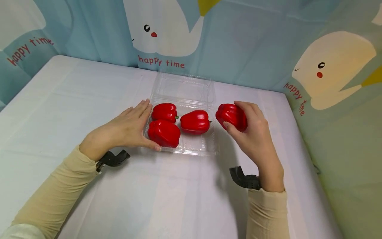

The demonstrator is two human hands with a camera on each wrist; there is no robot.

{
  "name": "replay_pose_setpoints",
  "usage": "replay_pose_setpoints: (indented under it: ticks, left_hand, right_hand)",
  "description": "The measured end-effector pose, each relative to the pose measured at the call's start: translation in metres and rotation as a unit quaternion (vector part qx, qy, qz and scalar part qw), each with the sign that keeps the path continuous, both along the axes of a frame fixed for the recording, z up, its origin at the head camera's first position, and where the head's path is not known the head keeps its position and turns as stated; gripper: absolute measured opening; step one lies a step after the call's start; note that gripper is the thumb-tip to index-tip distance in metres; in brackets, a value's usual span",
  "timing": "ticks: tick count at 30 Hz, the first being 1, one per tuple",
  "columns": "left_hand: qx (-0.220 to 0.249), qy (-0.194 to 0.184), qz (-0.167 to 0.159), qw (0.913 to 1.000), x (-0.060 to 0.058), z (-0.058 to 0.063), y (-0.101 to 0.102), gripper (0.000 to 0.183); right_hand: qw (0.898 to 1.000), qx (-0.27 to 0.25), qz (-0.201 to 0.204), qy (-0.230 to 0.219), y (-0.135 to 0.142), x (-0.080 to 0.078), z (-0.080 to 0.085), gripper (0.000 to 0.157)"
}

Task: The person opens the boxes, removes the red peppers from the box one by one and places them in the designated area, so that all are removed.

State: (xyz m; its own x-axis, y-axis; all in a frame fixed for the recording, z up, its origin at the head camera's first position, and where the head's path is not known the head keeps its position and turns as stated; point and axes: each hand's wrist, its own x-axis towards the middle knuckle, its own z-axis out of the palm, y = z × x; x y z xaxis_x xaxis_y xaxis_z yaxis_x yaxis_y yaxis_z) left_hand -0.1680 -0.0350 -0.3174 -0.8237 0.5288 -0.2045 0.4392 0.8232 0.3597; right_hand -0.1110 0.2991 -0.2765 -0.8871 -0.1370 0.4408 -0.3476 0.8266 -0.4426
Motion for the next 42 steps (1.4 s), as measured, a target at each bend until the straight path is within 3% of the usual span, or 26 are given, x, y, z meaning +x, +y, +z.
replay_pose_setpoints:
  ticks: [16, 36, 42]
  left_hand:
    - [-0.004, 0.001, -0.005, 1.0000, -0.001, -0.001, 0.002, 0.138]
    - [-0.016, 0.007, -0.004, 0.9998, -0.002, -0.001, 0.002, 0.137]
    - [-0.016, 0.007, -0.004, 0.9998, -0.002, -0.001, 0.002, 0.137]
  right_hand:
    - [0.997, -0.001, -0.056, -0.060, 0.014, -0.014, -0.015, 0.055]
    - [0.988, 0.036, -0.063, -0.136, 0.024, -0.026, -0.039, 0.059]
    - [0.988, 0.050, -0.055, -0.136, 0.027, -0.029, -0.045, 0.056]
